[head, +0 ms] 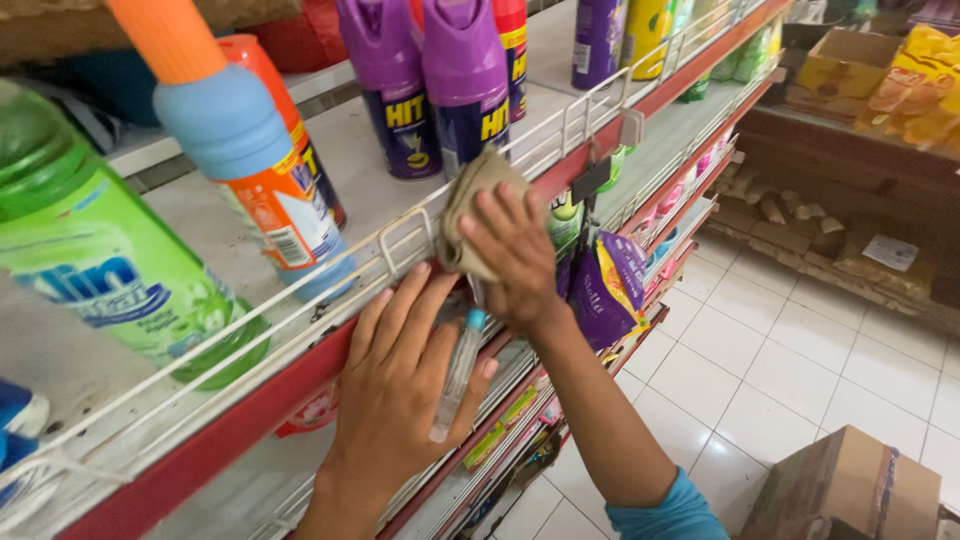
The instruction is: The person cleans metal shelving units with a spray bottle and cloth, then scans and places small boxes onto the shelves. The person wipes multiple shelf levels and arranges items in a store aisle.
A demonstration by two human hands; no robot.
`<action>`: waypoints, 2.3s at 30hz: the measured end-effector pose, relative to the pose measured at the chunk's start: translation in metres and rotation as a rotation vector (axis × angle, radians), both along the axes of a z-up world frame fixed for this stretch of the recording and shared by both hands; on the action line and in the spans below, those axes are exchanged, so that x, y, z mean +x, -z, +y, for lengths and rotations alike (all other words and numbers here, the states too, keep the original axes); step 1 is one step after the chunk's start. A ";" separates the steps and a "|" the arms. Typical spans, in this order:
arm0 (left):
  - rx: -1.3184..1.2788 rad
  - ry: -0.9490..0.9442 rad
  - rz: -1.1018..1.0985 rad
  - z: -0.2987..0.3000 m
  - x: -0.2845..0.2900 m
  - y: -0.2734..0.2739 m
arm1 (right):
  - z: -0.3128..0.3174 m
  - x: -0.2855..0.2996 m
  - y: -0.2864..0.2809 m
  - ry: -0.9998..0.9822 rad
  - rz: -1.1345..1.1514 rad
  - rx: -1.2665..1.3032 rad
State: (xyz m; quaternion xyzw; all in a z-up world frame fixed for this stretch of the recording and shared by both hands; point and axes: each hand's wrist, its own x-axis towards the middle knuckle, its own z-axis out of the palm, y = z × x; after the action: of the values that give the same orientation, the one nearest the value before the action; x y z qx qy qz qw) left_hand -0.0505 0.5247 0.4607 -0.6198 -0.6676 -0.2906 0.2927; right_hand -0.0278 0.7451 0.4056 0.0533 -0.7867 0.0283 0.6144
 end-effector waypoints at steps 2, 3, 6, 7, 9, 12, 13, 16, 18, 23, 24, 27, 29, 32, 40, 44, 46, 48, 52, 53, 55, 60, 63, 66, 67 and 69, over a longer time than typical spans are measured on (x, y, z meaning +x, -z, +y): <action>0.023 0.001 -0.023 -0.014 0.002 0.002 | -0.010 -0.003 -0.001 -0.049 0.088 -0.282; 0.036 0.001 -0.031 -0.022 0.002 0.003 | -0.018 -0.005 -0.002 -0.074 0.130 -0.423; 0.098 -0.037 -0.060 -0.048 0.004 0.004 | -0.072 -0.009 0.006 -0.125 0.117 -0.464; 0.107 -0.047 -0.070 -0.057 0.004 0.006 | -0.086 -0.005 0.011 -0.150 0.036 -0.328; 0.131 -0.070 -0.087 -0.074 0.003 0.008 | -0.097 -0.005 0.010 -0.207 -0.111 -0.043; 0.123 -0.121 -0.091 -0.100 0.001 0.009 | -0.083 -0.017 -0.004 -0.134 0.032 0.177; 0.119 -0.136 -0.079 -0.105 0.000 0.008 | -0.088 -0.021 -0.004 -0.155 0.095 0.013; 0.105 -0.173 -0.061 -0.122 0.002 0.010 | -0.125 -0.028 0.001 -0.176 0.197 -0.391; 0.105 -0.189 -0.058 -0.133 0.003 0.008 | -0.167 -0.029 0.008 -0.143 0.173 -0.528; 0.079 -0.241 -0.076 -0.162 0.003 0.010 | -0.162 -0.021 -0.005 -0.181 0.024 0.009; 0.067 -0.248 -0.075 -0.169 0.004 0.010 | -0.157 -0.023 -0.007 -0.188 0.049 0.038; 0.079 -0.274 -0.082 -0.186 0.005 0.012 | -0.171 -0.025 0.004 -0.165 0.114 -0.441; 0.073 -0.271 -0.063 -0.196 0.004 0.014 | -0.208 -0.030 0.020 -0.168 0.120 -0.457; 0.084 -0.252 -0.063 -0.210 0.002 0.017 | -0.237 -0.026 0.029 -0.138 0.012 -0.202; 0.116 -0.222 -0.110 -0.266 0.001 0.024 | -0.247 -0.034 0.009 -0.129 0.197 -0.513; 0.129 -0.205 -0.125 -0.289 -0.004 0.030 | -0.319 -0.033 0.032 -0.181 0.011 -0.344; 0.135 -0.196 -0.131 -0.299 -0.006 0.032 | -0.323 -0.032 0.031 -0.185 -0.043 -0.135; 0.136 -0.191 -0.129 -0.309 -0.006 0.034 | -0.314 -0.031 0.025 -0.176 -0.037 -0.046; 0.133 -0.182 -0.167 -0.328 -0.004 0.035 | -0.313 -0.038 0.017 -0.188 0.116 -0.376; 0.134 -0.179 -0.170 -0.332 -0.004 0.035 | -0.325 -0.039 0.020 -0.197 0.129 -0.457; 0.137 -0.177 -0.177 -0.340 -0.005 0.036 | -0.359 -0.040 0.028 -0.211 0.126 -0.547; 0.168 -0.170 -0.164 -0.356 -0.006 0.042 | -0.384 -0.030 0.025 -0.177 -0.056 -0.088; 0.180 -0.180 -0.211 -0.371 -0.002 0.048 | -0.369 -0.035 0.012 -0.196 0.051 -0.182; 0.203 -0.176 -0.244 -0.385 -0.001 0.051 | -0.397 -0.039 0.018 -0.260 0.125 -0.563; 0.214 -0.178 -0.255 -0.390 0.000 0.052 | -0.415 -0.040 0.024 -0.259 0.094 -0.581; 0.240 -0.180 -0.274 -0.400 0.001 0.054 | -0.444 -0.037 0.031 -0.251 -0.006 -0.456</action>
State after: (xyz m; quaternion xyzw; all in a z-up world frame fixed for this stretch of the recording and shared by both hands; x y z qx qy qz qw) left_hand -0.0494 0.1245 0.4064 -0.4731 -0.7145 -0.4225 0.2953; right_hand -0.0649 0.3007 0.3742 0.0106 -0.7489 0.2811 0.6000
